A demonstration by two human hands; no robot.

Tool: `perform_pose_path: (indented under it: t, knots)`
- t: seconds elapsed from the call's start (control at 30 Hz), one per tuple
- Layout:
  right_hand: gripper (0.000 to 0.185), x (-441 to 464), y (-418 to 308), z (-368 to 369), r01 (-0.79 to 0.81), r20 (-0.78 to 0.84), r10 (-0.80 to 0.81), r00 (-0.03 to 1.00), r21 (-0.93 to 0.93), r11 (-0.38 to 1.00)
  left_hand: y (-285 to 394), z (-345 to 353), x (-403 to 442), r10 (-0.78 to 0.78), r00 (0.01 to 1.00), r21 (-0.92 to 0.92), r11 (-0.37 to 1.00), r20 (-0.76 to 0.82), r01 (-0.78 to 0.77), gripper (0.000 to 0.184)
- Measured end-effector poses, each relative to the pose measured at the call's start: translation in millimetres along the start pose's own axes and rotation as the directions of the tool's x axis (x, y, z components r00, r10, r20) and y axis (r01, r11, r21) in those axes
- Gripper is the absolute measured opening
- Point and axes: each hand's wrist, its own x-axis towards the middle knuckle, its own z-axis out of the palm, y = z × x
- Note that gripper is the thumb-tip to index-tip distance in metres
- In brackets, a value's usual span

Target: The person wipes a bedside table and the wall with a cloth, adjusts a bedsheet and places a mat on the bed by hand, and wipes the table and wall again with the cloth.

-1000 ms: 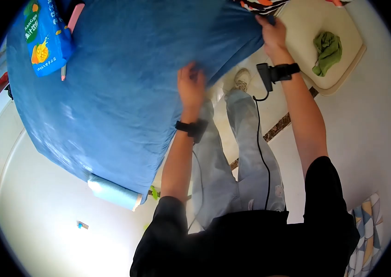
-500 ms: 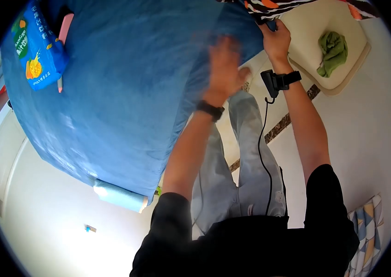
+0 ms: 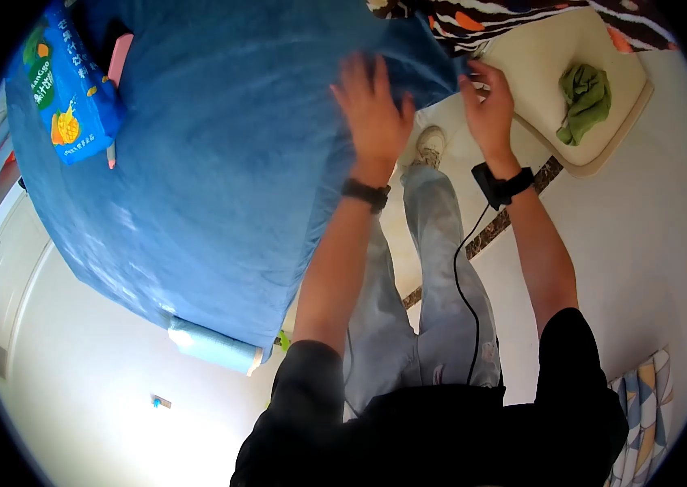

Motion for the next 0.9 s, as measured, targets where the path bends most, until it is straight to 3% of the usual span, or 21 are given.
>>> perform_pose_path:
  t: [0.03,0.07,0.1,0.13,0.17,0.2,0.27,0.37,0.4,0.43,0.47,0.5,0.57,0.67,0.77,0.8,0.9]
  knots:
    - [0.027,-4,-11,3,0.129,-0.010,-0.130,0.991,-0.062,0.990,0,5,0,-0.012,0.998,0.031,0.999,0.065,0.010,0.079]
    - [0.027,-5,-20,6,0.256,-0.011,-0.259,0.966,-0.125,0.959,5,7,-12,0.122,0.981,0.018,0.992,0.153,-0.126,0.068]
    - [0.028,-5,-26,10,0.307,0.056,-0.302,0.952,-0.106,0.946,-1,26,-36,0.235,0.854,-0.188,0.968,0.465,-0.164,0.057]
    - [0.030,-4,-32,16,0.356,0.120,-0.346,0.931,-0.081,0.931,-11,49,-66,0.376,0.619,-0.386,0.914,0.689,-0.125,0.046]
    - [0.032,-2,-37,22,0.404,0.182,-0.389,0.903,-0.053,0.913,-11,62,-104,0.415,0.500,-0.553,0.818,0.760,0.161,0.028]
    - [0.033,1,-44,29,0.382,0.350,-0.365,0.863,0.022,0.924,-6,53,-105,0.483,0.107,-0.494,0.837,0.869,0.235,0.033]
    - [0.034,9,-55,41,0.300,0.656,-0.320,0.684,0.146,0.942,-6,28,-137,0.350,0.345,-0.421,0.893,0.871,0.158,0.029]
    - [0.037,33,-41,57,0.539,0.550,-0.464,0.694,0.030,0.842,-24,2,-163,0.141,0.793,-0.515,0.823,0.592,0.238,0.027]
    - [0.037,46,-45,56,0.445,0.448,-0.376,0.812,-0.057,0.894,-29,-21,-154,0.096,0.791,-0.502,0.817,0.605,0.285,0.028]
    - [0.037,55,-50,50,0.307,0.345,-0.209,0.915,-0.262,0.915,-36,-46,-142,0.051,0.789,-0.492,0.806,0.612,0.330,0.029]
    - [0.037,68,-52,44,0.142,0.196,-0.060,0.979,-0.439,0.887,-50,-55,-136,0.032,0.818,-0.439,0.856,0.575,0.275,0.029]
    - [0.041,81,-35,40,0.105,0.080,-0.077,0.994,-0.437,0.893,-63,-62,-129,0.018,0.843,-0.379,0.899,0.537,0.222,0.029]
    - [0.044,92,-31,24,0.120,0.247,-0.068,0.966,-0.199,0.973,-75,-88,-100,-0.022,0.984,-0.353,0.932,0.175,0.084,0.025]
    - [0.043,79,-90,25,0.170,0.510,0.113,0.853,-0.476,0.863,-96,-99,-54,-0.319,0.947,-0.433,0.849,0.037,0.303,0.027]
    - [0.035,71,-75,70,0.237,0.471,-0.044,0.881,-0.358,0.903,-118,-90,-10,-0.381,0.925,-0.442,0.827,0.014,0.347,0.030]
    - [0.040,69,-99,78,0.366,0.473,-0.210,0.856,-0.266,0.892,-123,-87,7,-0.360,0.933,-0.427,0.842,0.006,0.328,0.031]
    - [0.048,90,-111,119,0.488,0.295,-0.429,0.854,-0.167,0.857,-125,-95,40,-0.350,0.936,-0.431,0.838,0.045,0.334,0.033]
